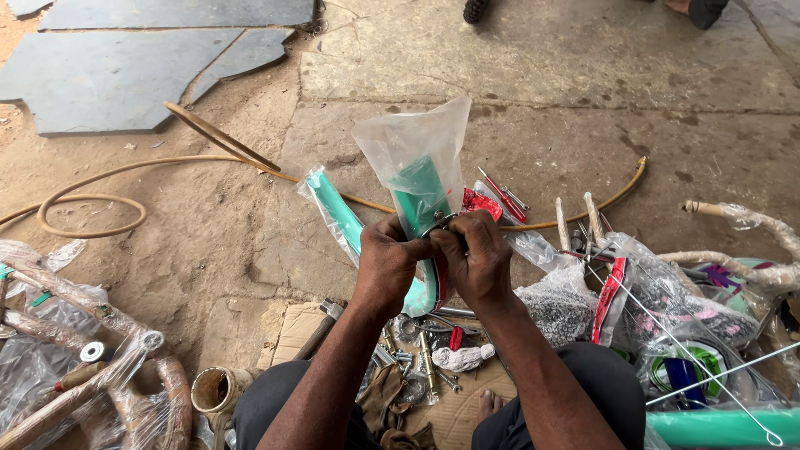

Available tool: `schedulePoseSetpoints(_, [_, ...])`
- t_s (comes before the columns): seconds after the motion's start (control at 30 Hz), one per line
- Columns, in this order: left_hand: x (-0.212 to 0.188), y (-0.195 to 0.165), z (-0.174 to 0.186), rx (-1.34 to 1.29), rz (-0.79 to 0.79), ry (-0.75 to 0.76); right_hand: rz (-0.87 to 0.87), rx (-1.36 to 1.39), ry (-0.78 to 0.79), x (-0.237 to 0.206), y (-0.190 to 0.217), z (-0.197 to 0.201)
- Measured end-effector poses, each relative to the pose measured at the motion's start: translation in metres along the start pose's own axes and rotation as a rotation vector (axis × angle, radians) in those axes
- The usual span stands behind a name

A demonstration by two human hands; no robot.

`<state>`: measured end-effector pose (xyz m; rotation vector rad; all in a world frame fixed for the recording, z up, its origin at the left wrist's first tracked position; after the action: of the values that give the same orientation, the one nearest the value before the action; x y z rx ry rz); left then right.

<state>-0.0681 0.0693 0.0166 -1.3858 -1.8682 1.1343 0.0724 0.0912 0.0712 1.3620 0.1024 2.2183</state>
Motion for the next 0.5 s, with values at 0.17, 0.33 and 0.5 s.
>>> schedulePoseSetpoints(0.17, [0.0006,-0.0071,0.0037,0.037,-0.035,-0.024,-0.019,0.002,0.061,0.0026,0.0061,0.0033])
schedulePoseSetpoints(0.33, [-0.0006,-0.0059,-0.0008,0.052,-0.014,-0.006,-0.012,0.086,0.005,0.0059,0.0051,0.0060])
schedulePoseSetpoints(0.5, [-0.0009,-0.0057,-0.0009,0.055,-0.017,-0.011,-0.002,-0.020,-0.008,0.0007,0.0067,0.0013])
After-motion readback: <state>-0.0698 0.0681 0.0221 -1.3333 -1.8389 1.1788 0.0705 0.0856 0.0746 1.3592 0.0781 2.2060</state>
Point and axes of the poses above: each hand's wrist, its own x-axis towards the middle knuckle, its own z-axis out of the back of the hand, y = z × x, the point moved 8 cm from there along x, towards the middle knuckle, and after that the axes turned 9 degrees about -x, right-handed, at the moved point
